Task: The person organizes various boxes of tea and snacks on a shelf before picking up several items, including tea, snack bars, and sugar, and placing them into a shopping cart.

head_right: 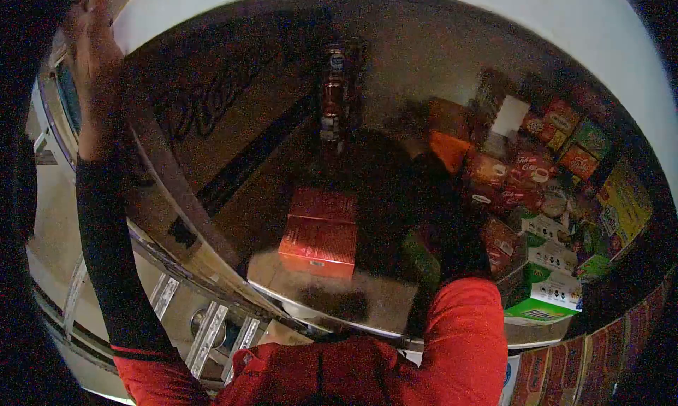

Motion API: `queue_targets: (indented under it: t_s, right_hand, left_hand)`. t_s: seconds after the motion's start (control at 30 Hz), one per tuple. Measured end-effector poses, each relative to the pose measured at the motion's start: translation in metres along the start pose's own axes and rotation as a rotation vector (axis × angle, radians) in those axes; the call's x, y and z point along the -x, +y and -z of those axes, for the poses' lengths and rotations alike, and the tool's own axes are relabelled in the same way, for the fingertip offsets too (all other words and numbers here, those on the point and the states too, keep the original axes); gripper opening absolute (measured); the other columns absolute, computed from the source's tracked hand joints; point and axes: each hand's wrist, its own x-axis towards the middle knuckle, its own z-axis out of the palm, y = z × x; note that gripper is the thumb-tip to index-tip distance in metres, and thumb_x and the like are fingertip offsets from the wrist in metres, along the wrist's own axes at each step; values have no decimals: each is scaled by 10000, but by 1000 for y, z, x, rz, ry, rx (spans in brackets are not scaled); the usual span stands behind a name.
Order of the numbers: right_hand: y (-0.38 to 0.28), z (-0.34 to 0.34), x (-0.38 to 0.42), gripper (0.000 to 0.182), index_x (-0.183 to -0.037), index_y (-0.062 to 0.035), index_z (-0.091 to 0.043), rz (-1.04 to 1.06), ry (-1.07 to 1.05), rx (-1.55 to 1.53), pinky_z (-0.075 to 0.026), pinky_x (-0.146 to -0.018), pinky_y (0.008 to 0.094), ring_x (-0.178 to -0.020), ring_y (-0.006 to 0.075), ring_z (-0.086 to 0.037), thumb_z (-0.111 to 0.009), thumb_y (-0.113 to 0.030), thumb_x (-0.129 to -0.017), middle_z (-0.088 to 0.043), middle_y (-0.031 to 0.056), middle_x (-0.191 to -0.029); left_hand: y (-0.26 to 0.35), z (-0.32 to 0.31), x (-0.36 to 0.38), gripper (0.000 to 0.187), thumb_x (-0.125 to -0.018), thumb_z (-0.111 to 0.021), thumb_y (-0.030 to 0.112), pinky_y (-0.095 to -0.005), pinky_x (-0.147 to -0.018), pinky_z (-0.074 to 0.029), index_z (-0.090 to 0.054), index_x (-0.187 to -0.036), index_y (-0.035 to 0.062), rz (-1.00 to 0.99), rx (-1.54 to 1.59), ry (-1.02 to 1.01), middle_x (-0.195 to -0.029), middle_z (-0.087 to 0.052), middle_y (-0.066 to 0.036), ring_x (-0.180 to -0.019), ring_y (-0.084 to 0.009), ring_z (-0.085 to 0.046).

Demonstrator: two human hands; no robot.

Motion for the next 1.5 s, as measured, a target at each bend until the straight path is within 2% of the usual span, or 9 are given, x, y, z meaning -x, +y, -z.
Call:
queue_targets:
  t_s: [0.17,0.43,0.47,0.5,0.6,0.93,1.1,1.3,1.5]
  right_hand:
    - [70,22,-17,648,-1221,-38,-523,-386,-12,153,-420,-922,478,-1090,328,-537,-595,-539,-817,-573,188,-1154]
    - [88,33,-37,649,-1233,-42,-511,-535,156,199,-415,-930,476,-1101,330,-528,-606,-525,-810,-562,187,-1168]
    - [92,32,-36,650,-1235,-43,-510,-543,155,199,-414,-931,475,-1103,330,-527,-608,-524,-809,-561,187,-1170]
    - [98,32,-33,650,-1236,-44,-508,-553,154,190,-413,-932,475,-1104,330,-525,-609,-522,-808,-560,187,-1172]
    - [101,30,-33,651,-1241,-45,-504,-519,138,128,-412,-935,474,-1108,331,-522,-613,-517,-805,-556,186,-1177]
    - [-24,25,-38,657,-1255,-51,-489,-64,-116,-389,-405,-945,471,-1122,333,-510,-627,-500,-796,-542,185,-1195]
    - [-88,-20,-9,661,-1263,-54,-482,63,-298,-388,-402,-950,470,-1129,333,-504,-634,-491,-791,-536,185,-1204]
    - [-95,-19,19,667,-1272,-58,-473,147,-754,-382,-399,-956,468,-1138,335,-497,-643,-481,-785,-528,184,-1215]
    - [-76,-59,13,674,-1281,-61,-464,39,-583,-216,-395,-962,466,-1146,336,-490,-651,-470,-780,-520,183,-1226]
  left_hand:
    - [0,2,1,472,-959,-344,400,-397,-933,-386,-344,-1235,18,-7,-3,-12,-1161,-415,-215,-1117,-303,-450]
    - [2,5,-2,464,-960,-347,392,-408,-929,-381,-349,-1234,17,-25,-6,-30,-1163,-427,-223,-1105,-315,-458]
    - [4,8,-4,463,-961,-348,391,-409,-928,-380,-350,-1234,17,-6,56,-51,-1163,-429,-224,-1104,-316,-459]
    - [-3,17,-8,468,-960,-351,394,-412,-926,-381,-348,-1231,13,233,788,25,-1162,-430,-227,-1100,-314,-461]
    - [-24,-8,-4,476,-959,-362,400,-417,-922,-382,-348,-1218,0,-41,-264,62,-1159,-433,-238,-1090,-316,-468]
    - [-12,-3,-3,503,-958,-344,435,-410,-941,-381,-346,-1205,-3,-47,111,-27,-1155,-425,-238,-1096,-328,-469]
    - [-7,-13,1,518,-955,-322,437,-430,-978,-348,-345,-1203,-17,-168,-256,97,-1193,-399,-246,-1163,-348,-423]
    - [-4,-13,-2,519,-955,-320,437,-436,-970,-351,-350,-1199,-21,-109,-129,91,-1182,-401,-241,-1155,-344,-427]
    - [0,0,0,543,-948,-328,464,-439,-968,-358,-353,-1197,-18,-52,61,-8,-1170,-408,-244,-1140,-338,-444]
